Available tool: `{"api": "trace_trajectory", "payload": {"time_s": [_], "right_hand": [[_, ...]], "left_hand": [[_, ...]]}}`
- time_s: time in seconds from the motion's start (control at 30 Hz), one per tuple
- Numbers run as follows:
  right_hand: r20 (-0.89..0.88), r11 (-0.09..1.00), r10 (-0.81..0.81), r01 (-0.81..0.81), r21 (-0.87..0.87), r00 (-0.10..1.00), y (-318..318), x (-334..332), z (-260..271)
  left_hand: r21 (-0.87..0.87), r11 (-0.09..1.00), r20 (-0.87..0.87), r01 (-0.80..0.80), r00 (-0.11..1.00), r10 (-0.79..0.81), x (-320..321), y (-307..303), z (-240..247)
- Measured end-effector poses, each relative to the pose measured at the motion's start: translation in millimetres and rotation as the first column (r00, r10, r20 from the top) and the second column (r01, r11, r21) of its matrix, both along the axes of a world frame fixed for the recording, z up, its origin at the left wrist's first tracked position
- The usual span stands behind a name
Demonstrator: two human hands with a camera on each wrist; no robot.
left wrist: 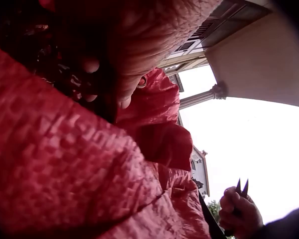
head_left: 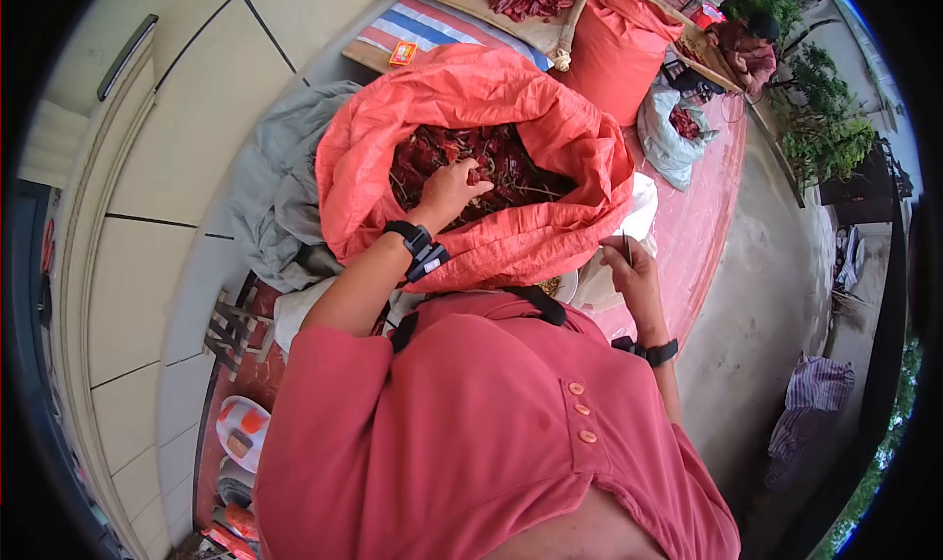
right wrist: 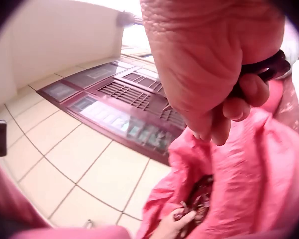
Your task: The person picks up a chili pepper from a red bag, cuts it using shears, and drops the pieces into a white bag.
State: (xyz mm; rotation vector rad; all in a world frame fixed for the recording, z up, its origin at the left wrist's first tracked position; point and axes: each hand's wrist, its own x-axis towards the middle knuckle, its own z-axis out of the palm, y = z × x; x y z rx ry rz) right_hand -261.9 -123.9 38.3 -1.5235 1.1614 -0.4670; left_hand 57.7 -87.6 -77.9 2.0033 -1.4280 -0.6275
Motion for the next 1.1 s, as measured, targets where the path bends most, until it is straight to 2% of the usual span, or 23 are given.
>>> {"api": "trace_trajectory", "payload": {"time_s": [0.1,0.13,0.17,0.23,0.3,0.33,0.4,0.5,0.57,0.63,0.67,0.7,0.73,0.77,0.8,0.87,0.9,0.93,1.0,1.03,1.1], "right_hand": [[0.123,0.988,0.136,-0.144,0.059,0.983,-12.8,62.1,18.3],[0.17,0.982,0.152,-0.168,0.082,0.974,-18.3,78.0,17.1],[0.214,0.975,0.171,-0.196,0.104,0.962,-24.1,92.4,15.3],[0.276,0.959,0.223,-0.262,0.112,0.935,-31.1,118.1,15.3],[0.313,0.94,0.288,-0.33,0.088,0.905,-31.6,140.3,18.2],[0.451,0.918,0.249,-0.358,0.173,0.857,-26.7,149.1,20.2],[0.425,0.922,0.264,-0.356,0.153,0.866,-25.3,156.7,15.4],[0.474,0.951,0.255,-0.308,0.035,0.843,-26.9,161.4,-13.7],[0.502,0.959,0.249,-0.282,-0.011,0.828,-24.9,160.9,-18.8],[0.363,0.932,0.331,-0.243,-0.268,0.871,-18.4,162.5,-13.1],[0.283,0.89,0.357,-0.232,-0.392,0.89,-16.5,162.6,-7.4],[0.084,0.743,0.409,-0.279,-0.609,0.909,-15.9,160.4,-0.2],[-0.126,0.539,0.405,-0.347,-0.768,0.906,-16.1,158.0,8.3],[-0.324,0.299,0.343,-0.429,-0.852,0.882,-16.1,155.1,14.1],[-0.308,0.306,0.369,-0.428,-0.851,0.877,-18.7,153.3,16.0],[-0.122,0.601,0.371,-0.338,-0.724,0.921,-17.5,147.9,8.6],[-0.028,0.723,0.347,-0.287,-0.629,0.937,-17.8,145.8,6.3],[0.124,0.916,0.3,-0.249,-0.315,0.946,-13.4,142.2,13.3],[0.25,0.98,0.195,-0.196,-0.023,0.948,-6.6,139.1,29.1],[0.302,0.977,0.129,-0.174,0.127,0.945,-3.3,138.1,32.0],[0.384,0.953,0.057,-0.165,0.253,0.922,1.9,135.9,28.1]], "left_hand": [[-0.156,0.987,-0.076,-0.049,0.996,0.037,-11.2,8.7,34.9],[-0.222,0.974,-0.025,-0.035,0.999,0.03,-13.6,11.6,47.4],[-0.221,0.975,-0.194,-0.022,0.981,-0.022,-15.4,15.3,60.6],[-0.223,0.975,-0.518,-0.007,0.848,-0.112,-18.4,22.6,84.0],[-0.243,0.97,-0.485,-0.007,0.867,-0.115,-20.4,23.8,78.2],[-0.234,0.972,-0.465,-0.023,0.88,-0.091,-21.9,24.8,76.7],[-0.247,0.968,-0.439,-0.046,0.896,-0.069,-23.9,29.2,79.8],[-0.514,0.852,-0.287,-0.099,0.956,-0.063,-31.8,33.1,75.6],[-0.385,0.914,-0.311,-0.128,0.95,0.002,-34.6,36.1,69.5],[-0.324,0.939,-0.308,-0.118,0.951,0.013,-36.3,36.1,70.0],[-0.281,0.95,-0.468,-0.136,0.884,-0.012,-38.2,34.7,71.0],[-0.234,0.961,-0.613,-0.146,0.789,-0.03,-40.1,33.4,72.3],[-0.185,0.971,-0.74,-0.15,0.671,-0.037,-41.5,32.1,73.8],[-0.124,0.986,-0.827,-0.114,0.561,-0.039,-40.5,31.6,74.9],[-0.066,0.996,-0.896,-0.066,0.442,-0.03,-37.1,31.9,75.8],[-0.013,0.999,-0.98,0.033,0.197,-0.019,-33.8,33.2,78.5],[-0.029,0.996,-0.966,0.082,0.252,-0.049,-32.3,34.4,85.8],[-0.04,0.99,-0.949,0.132,0.304,-0.079,-30.9,37.6,97.8],[-0.055,0.978,-0.91,0.202,0.393,-0.132,-28.4,43.1,114.6],[-0.062,0.973,-0.888,0.223,0.433,-0.156,-26.8,45.4,120.6],[-0.08,0.963,-0.844,0.257,0.496,-0.203,-24.9,49.7,121.0]]}}
